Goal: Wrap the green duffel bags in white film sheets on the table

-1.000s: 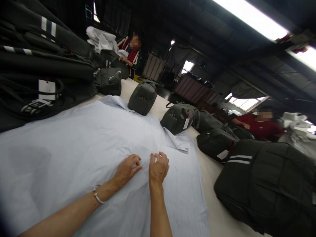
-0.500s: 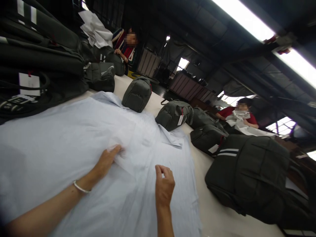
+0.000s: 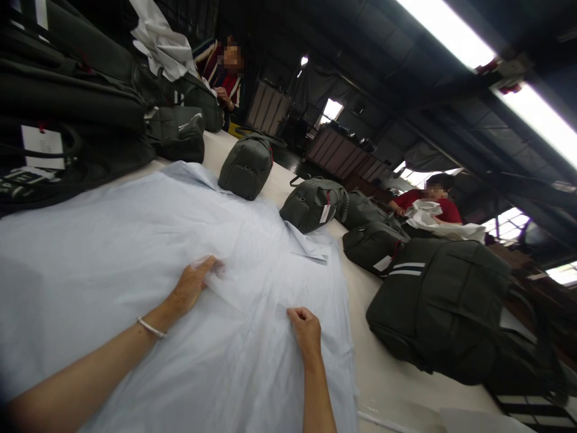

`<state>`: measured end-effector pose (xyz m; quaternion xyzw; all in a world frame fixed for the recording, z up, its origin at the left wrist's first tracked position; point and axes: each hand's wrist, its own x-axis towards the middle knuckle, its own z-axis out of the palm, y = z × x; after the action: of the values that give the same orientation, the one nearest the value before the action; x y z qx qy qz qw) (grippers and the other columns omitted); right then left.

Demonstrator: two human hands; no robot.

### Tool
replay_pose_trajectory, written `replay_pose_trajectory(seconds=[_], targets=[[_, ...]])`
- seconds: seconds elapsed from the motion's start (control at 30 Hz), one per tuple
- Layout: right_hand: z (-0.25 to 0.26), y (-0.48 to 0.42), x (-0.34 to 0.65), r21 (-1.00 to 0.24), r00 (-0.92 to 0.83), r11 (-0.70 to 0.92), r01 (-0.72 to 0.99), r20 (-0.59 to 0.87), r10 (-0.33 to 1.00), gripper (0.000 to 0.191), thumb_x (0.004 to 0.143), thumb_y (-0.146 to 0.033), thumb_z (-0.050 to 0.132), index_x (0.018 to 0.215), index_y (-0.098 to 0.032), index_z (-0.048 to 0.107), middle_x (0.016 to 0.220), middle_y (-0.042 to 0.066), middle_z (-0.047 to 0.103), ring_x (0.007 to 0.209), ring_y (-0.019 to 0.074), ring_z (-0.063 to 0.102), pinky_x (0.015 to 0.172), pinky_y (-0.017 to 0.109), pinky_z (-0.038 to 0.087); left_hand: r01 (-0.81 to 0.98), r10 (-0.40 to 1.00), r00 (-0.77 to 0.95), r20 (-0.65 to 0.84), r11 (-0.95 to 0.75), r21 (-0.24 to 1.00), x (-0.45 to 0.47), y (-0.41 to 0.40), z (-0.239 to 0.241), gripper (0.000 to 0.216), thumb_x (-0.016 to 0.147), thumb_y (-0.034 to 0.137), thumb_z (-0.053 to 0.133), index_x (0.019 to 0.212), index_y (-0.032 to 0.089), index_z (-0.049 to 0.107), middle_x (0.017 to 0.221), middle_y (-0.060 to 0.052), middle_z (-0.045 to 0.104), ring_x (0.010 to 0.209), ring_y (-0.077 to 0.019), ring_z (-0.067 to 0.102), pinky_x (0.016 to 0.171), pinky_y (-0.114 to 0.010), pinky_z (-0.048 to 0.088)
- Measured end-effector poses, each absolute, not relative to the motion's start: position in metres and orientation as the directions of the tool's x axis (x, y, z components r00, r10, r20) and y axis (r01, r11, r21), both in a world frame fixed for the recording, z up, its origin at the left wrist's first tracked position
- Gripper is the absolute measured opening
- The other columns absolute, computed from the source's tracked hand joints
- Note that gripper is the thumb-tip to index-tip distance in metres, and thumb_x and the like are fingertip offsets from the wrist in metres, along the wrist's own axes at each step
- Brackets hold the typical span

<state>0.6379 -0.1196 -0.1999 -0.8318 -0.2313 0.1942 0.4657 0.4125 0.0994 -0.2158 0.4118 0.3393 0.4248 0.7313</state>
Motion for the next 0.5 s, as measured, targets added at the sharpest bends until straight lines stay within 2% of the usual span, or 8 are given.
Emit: replay_pose_trajectory(seconds=[0.2,0.3,0.43,0.5], targets=[[-0.185,-0.148,0.657,-0.964,0.868,-0.263,-0.03,-0.155,0.471,0.053,0.056,-0.068,0.072,0.079,-0.02,0.064,0.07,0.0,0.065,0.067,0.0194,0.06,0.063,0.032,0.051,-0.397,0.889,0.412,-0.198,0.371,0.84,0.414,0.102,-0.22,0.05,0.066,0.057,0.077,0.089,0.014,0.07,0.081,-0.003,0.071,0.071,-0.019,0.063,0.065,-0.027,0.048],[-0.157,-0.168,0.657,-0.975,0.867,-0.192,-0.108,-0.187,0.462,0.051,0.051,-0.063,0.079,0.076,-0.022,0.062,0.072,0.0,0.064,0.071,0.0198,0.06,0.065,0.032,0.053,-0.418,0.886,0.411,-0.216,0.393,0.819,0.415,0.103,-0.222,0.049,0.065,0.055,0.079,0.09,0.014,0.069,0.08,-0.002,0.071,0.071,-0.0184,0.064,0.065,-0.026,0.048],[-0.12,-0.187,0.613,-0.92,0.699,-0.306,-0.247,-0.387,0.602,0.04,0.057,-0.049,0.086,0.069,-0.02,0.06,0.065,-0.003,0.055,0.062,0.0134,0.052,0.06,0.025,0.047,-0.47,0.871,0.426,-0.245,0.445,0.762,0.414,0.102,-0.218,0.047,0.062,0.05,0.083,0.09,0.014,0.069,0.081,-0.002,0.071,0.071,-0.0173,0.064,0.064,-0.025,0.049],[-0.114,-0.191,0.572,-0.881,0.606,-0.425,-0.208,-0.457,0.651,0.041,0.061,-0.051,0.083,0.066,-0.019,0.058,0.061,-0.004,0.051,0.058,0.0109,0.047,0.057,0.023,0.042,-0.505,0.86,0.439,-0.26,0.476,0.72,0.413,0.103,-0.213,0.046,0.06,0.046,0.085,0.088,0.013,0.069,0.079,-0.002,0.071,0.069,-0.0168,0.064,0.063,-0.025,0.051]])
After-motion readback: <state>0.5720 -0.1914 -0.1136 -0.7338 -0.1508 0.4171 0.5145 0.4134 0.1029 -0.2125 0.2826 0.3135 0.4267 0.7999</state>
